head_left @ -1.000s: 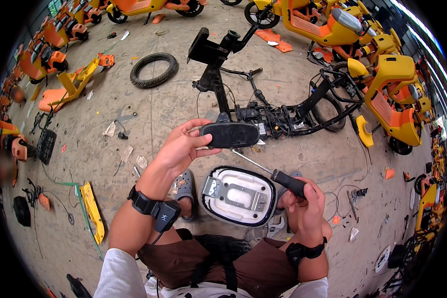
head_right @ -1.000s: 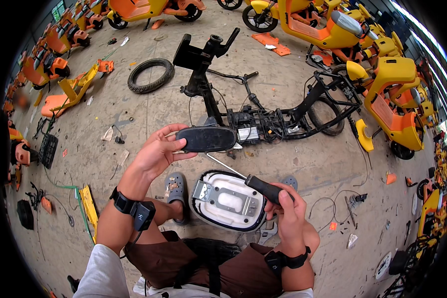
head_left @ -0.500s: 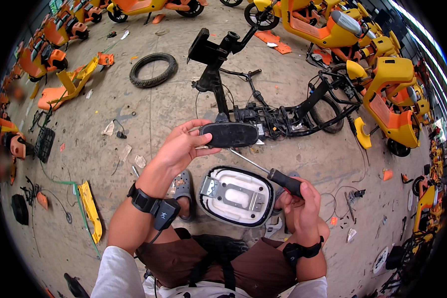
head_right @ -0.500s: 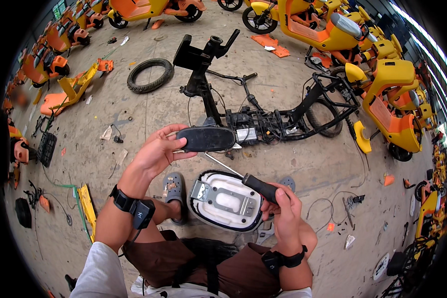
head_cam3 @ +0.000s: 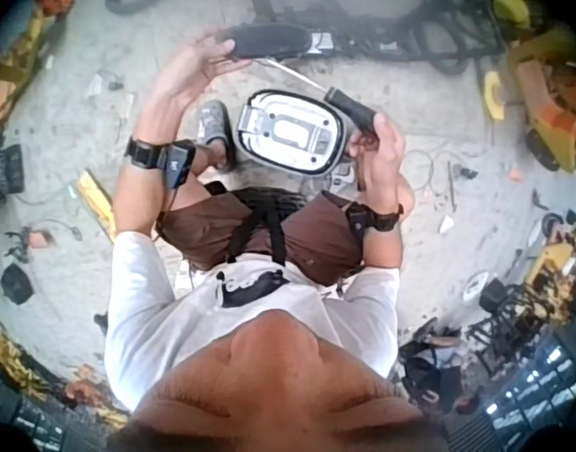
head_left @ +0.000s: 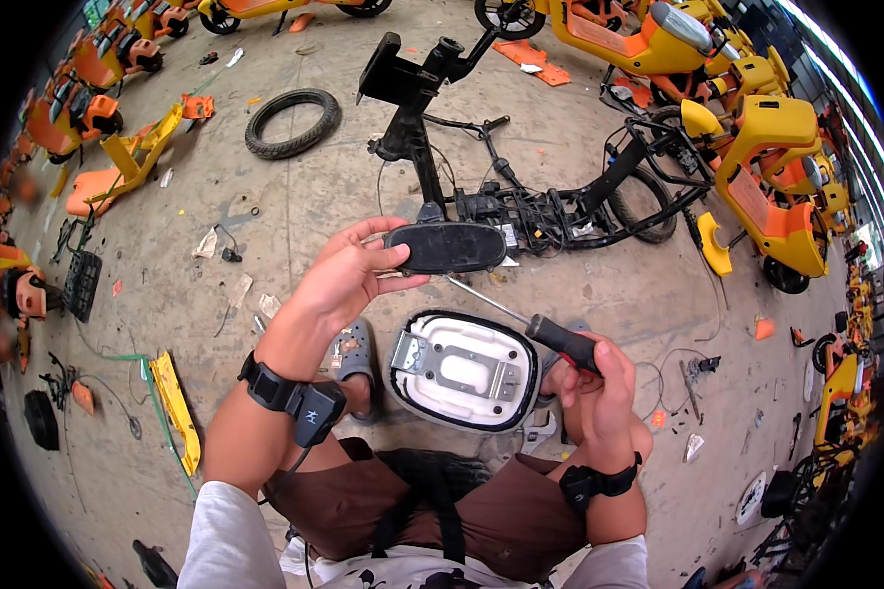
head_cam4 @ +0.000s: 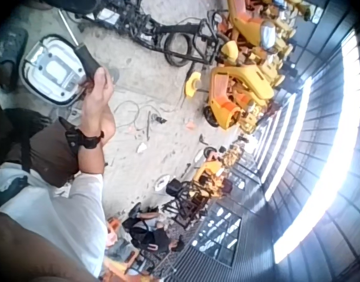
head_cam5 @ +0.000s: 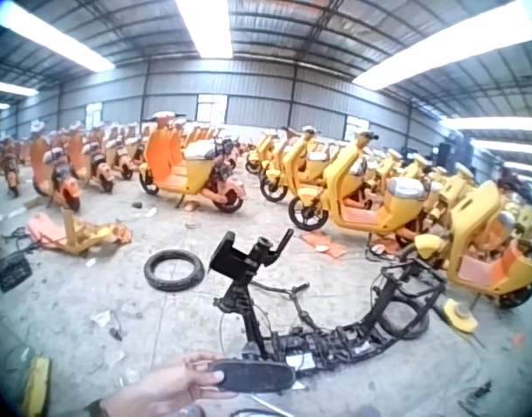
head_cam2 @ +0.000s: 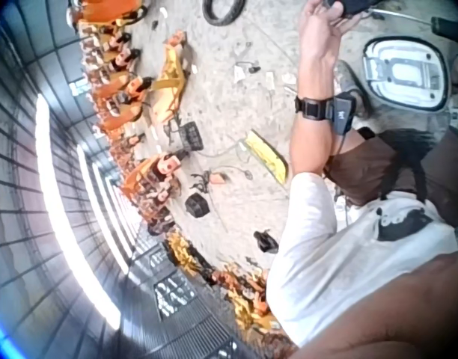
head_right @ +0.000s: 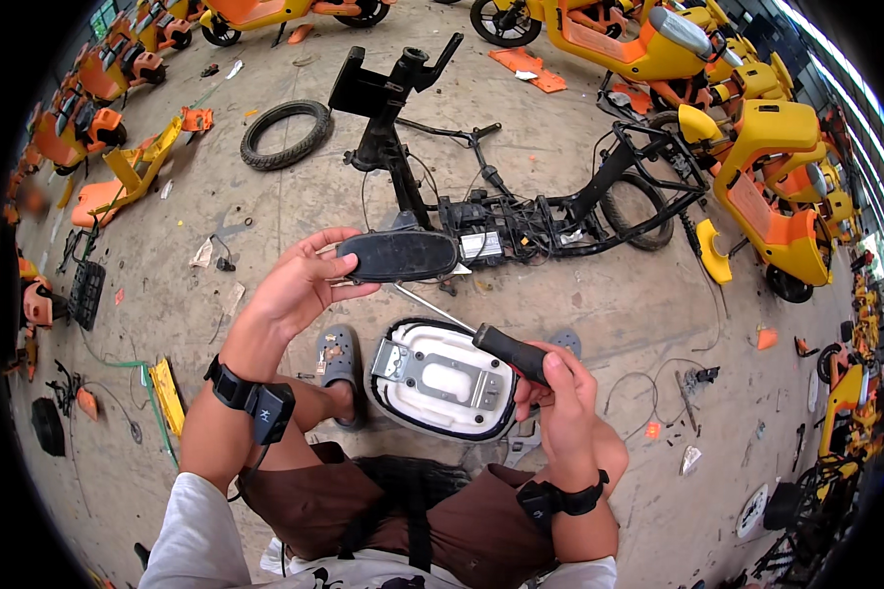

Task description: The person is working on a small, white plastic component of a scooter, using a screwdriver to pry and separate parts. They manipulate the component, removing a black rubber piece and a metal bracket, and then reassemble it.

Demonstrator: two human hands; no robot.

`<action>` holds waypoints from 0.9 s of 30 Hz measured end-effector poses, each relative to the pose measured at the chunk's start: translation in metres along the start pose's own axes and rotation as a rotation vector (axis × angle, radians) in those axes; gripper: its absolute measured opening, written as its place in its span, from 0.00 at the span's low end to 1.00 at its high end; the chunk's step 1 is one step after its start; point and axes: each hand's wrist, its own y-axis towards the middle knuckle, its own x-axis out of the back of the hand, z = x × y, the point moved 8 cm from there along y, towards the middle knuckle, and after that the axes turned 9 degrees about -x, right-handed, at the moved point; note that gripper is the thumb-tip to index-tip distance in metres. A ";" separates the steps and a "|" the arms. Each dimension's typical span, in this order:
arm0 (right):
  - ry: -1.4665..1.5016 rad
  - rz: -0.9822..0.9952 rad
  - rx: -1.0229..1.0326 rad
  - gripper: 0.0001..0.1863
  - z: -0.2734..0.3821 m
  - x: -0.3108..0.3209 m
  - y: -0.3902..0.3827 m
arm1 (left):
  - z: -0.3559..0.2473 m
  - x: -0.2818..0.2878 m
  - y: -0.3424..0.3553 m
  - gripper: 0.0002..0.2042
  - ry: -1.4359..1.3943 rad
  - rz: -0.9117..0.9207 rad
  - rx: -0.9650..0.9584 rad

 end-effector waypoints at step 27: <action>-0.082 -0.162 0.289 0.25 0.024 0.002 -0.020 | -0.003 -0.005 -0.003 0.18 0.069 0.047 -0.043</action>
